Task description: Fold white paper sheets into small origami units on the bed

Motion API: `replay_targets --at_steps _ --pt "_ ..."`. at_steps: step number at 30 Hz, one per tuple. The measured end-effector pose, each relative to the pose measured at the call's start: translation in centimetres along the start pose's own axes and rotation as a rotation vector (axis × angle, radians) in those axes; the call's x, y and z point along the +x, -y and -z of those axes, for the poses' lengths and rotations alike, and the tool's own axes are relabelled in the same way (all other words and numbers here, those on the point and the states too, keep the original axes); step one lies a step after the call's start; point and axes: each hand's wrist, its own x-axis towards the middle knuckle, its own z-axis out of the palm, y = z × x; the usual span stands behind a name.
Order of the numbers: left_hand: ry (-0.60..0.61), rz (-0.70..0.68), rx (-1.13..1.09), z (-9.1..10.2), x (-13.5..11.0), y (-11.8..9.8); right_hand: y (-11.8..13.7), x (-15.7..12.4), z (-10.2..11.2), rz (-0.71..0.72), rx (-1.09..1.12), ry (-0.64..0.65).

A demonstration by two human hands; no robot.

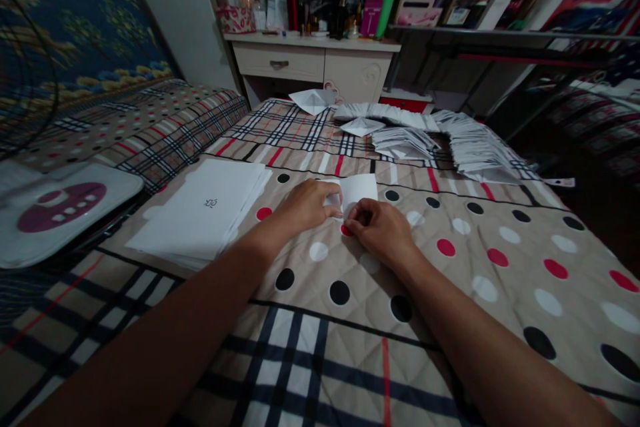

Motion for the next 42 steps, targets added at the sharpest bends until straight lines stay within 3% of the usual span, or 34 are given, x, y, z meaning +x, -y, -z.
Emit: replay_targets --at_steps 6,11,21,36,42 --pt "-0.048 0.01 -0.062 -0.3 0.3 0.4 0.1 -0.1 -0.4 0.01 -0.072 -0.05" --pt "-0.085 0.099 -0.252 -0.3 0.8 0.9 0.2 -0.1 -0.5 0.02 -0.077 -0.042" --pt "-0.138 0.111 -0.542 -0.7 1.1 1.7 0.0 -0.1 -0.7 0.048 -0.089 -0.051" --pt "-0.051 0.062 -0.474 -0.9 2.4 1.8 0.2 -0.1 -0.6 0.05 -0.1 -0.04" --pt "-0.186 0.047 -0.138 -0.8 1.8 2.2 -0.1 -0.3 -0.7 0.094 -0.093 -0.057"
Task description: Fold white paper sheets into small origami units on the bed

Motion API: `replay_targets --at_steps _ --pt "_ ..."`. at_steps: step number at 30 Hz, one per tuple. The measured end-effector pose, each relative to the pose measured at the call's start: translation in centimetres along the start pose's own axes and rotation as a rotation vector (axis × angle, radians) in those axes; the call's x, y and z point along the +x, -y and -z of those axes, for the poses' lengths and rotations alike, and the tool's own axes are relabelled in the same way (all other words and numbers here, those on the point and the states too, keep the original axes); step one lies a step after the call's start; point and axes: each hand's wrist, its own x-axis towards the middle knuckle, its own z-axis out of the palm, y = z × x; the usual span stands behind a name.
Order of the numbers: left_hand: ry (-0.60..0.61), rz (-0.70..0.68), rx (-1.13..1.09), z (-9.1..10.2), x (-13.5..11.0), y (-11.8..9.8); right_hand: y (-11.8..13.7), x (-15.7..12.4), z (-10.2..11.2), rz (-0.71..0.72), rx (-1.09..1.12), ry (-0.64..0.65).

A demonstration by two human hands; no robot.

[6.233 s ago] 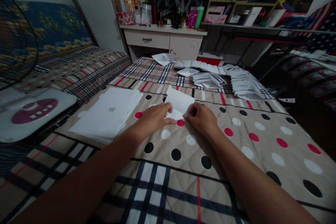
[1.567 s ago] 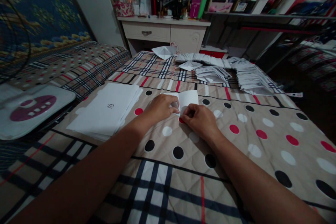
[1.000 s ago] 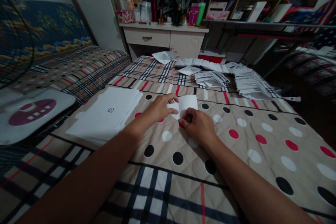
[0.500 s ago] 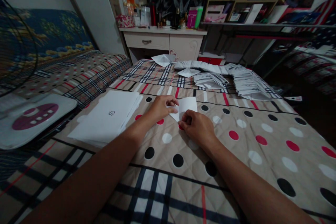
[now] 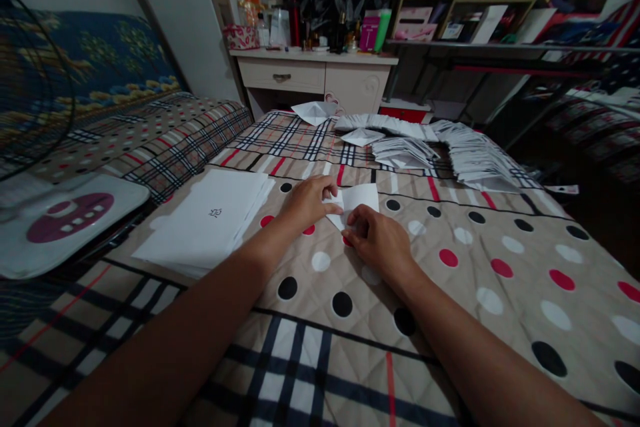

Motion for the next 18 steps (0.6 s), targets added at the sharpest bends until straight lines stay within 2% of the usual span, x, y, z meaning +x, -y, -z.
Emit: replay_targets --at_steps 5,10,18 --pt "0.035 0.087 0.212 0.7 -0.8 -1.2 -0.1 -0.1 0.0 0.011 0.006 0.007" --pt "0.097 0.124 0.346 0.5 -1.6 -2.5 0.1 -0.2 0.1 -0.003 0.024 -0.008" --pt "0.14 0.055 0.364 0.1 -2.9 -2.7 0.1 -0.1 0.1 0.0 0.023 -0.02"
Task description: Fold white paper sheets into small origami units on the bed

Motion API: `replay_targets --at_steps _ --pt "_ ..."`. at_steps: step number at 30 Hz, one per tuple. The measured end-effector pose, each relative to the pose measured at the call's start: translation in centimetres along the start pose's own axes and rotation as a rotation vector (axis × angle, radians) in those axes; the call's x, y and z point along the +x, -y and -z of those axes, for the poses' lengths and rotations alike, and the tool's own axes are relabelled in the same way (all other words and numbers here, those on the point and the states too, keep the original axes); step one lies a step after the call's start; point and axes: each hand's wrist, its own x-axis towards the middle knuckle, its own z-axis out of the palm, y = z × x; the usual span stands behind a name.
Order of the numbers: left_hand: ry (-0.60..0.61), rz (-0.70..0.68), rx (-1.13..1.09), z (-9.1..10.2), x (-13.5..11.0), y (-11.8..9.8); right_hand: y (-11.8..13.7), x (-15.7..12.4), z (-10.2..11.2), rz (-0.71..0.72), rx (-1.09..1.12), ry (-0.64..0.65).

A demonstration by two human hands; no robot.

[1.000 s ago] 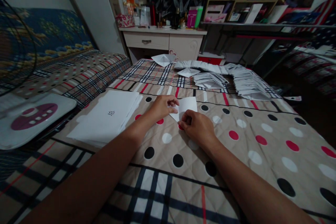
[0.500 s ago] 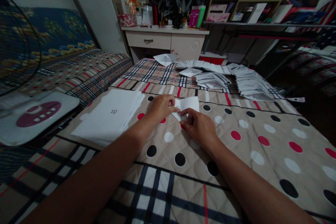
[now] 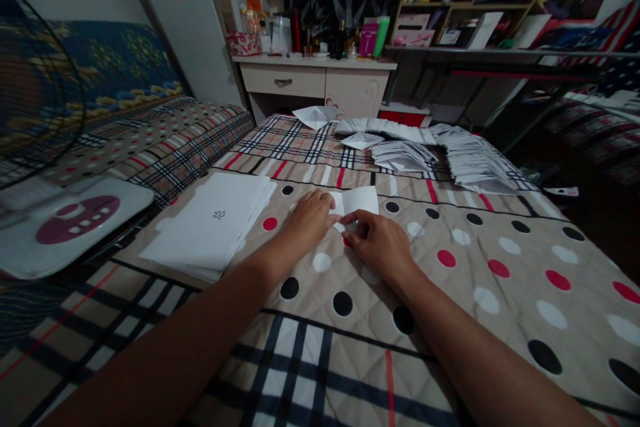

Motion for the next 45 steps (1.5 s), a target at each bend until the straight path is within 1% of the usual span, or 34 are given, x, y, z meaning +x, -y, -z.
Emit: replay_targets --at_steps 2,5,8,10,13,16,20,24,26,27,28,30,31,33,35,37,41,45 --pt "-0.004 -0.006 -0.021 -0.1 -0.2 0.2 -0.1 0.1 0.0 0.001 -0.002 0.0" --pt "-0.024 -0.013 -0.113 -0.3 0.0 0.7 -0.1 0.1 0.0 -0.002 -0.011 0.002" --pt "-0.037 0.025 -0.203 -0.4 0.6 1.2 0.0 0.0 0.1 -0.011 -0.003 0.013" --pt "-0.054 0.056 -0.207 -0.4 1.1 1.4 0.0 0.0 0.1 -0.023 0.005 0.025" --pt "-0.094 0.102 -0.135 -0.5 1.6 1.3 0.1 0.1 0.1 -0.034 0.001 0.028" --pt "-0.113 0.145 -0.029 -0.5 1.8 0.7 0.1 0.1 0.1 -0.031 0.005 0.031" --pt "-0.073 0.168 0.086 0.0 1.5 -0.8 0.1 0.0 0.1 -0.013 -0.001 0.025" --pt "-0.012 0.182 0.113 0.5 1.2 -1.7 -0.4 0.1 0.0 0.009 0.025 0.005" --pt "0.003 0.147 0.115 0.4 1.0 -1.5 -1.1 0.4 0.0 0.018 0.13 0.008" --pt "0.009 0.117 0.115 0.3 0.8 -1.3 -1.5 0.7 -0.1 0.023 0.224 0.023" --pt "0.007 0.083 0.116 0.2 0.6 -1.1 -2.1 1.0 -0.1 0.005 0.36 0.012" --pt "0.008 0.046 0.113 0.0 0.0 -0.7 -3.2 1.6 -0.2 -0.048 0.616 -0.095" --pt "0.011 0.038 0.107 0.0 -0.2 -0.5 -3.8 2.0 -0.2 -0.058 0.68 -0.147" --pt "0.017 0.031 0.096 -0.1 -0.7 -0.3 -4.9 2.6 -0.1 -0.068 0.684 -0.216" --pt "0.014 0.031 0.092 -0.1 -1.0 -0.2 -5.7 3.0 0.0 -0.012 0.586 -0.272" --pt "0.007 0.039 0.092 -0.2 -1.1 -0.2 -6.2 3.2 0.2 0.083 0.517 -0.262" --pt "-0.015 0.046 0.079 -0.3 -1.1 -0.1 -6.6 3.1 0.9 0.276 0.482 -0.163" --pt "-0.054 0.046 0.041 -0.5 -1.3 0.1 -6.7 2.9 1.7 0.375 0.482 -0.079"
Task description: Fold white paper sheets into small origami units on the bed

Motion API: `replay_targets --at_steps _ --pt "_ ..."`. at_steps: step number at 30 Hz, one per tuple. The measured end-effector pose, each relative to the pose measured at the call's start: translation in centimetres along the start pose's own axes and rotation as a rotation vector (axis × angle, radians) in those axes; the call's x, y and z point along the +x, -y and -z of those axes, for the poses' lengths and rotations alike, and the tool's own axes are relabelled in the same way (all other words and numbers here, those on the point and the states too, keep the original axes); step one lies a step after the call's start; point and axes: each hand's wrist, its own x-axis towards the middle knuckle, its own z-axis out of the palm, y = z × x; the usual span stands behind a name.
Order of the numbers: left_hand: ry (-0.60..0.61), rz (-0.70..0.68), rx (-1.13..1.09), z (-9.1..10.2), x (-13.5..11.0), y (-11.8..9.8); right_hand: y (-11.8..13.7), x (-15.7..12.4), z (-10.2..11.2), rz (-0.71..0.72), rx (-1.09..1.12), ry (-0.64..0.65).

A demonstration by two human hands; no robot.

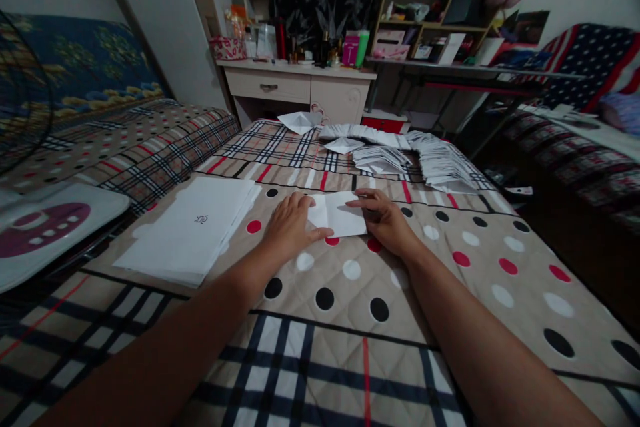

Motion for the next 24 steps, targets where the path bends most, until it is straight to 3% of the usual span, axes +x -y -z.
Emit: replay_targets --at_steps 3,8,11,17,24 --pt "-0.029 -0.009 -0.032 -0.2 -0.1 0.3 0.0 0.0 0.2 0.106 -0.068 -0.007" --pt "-0.086 -0.082 -0.063 -0.2 -0.3 0.7 0.2 0.3 0.5 0.414 -0.236 -0.041" --pt "-0.109 -0.134 -0.086 0.4 -0.6 0.3 0.9 0.3 0.7 0.501 -0.227 -0.023" --pt "-0.141 -0.253 -0.033 1.2 -1.0 -0.7 2.5 -0.2 0.3 0.457 -0.16 0.109" --pt "-0.069 -0.314 -0.259 0.4 -0.7 0.4 2.8 -0.5 0.2 0.357 -0.15 0.382"
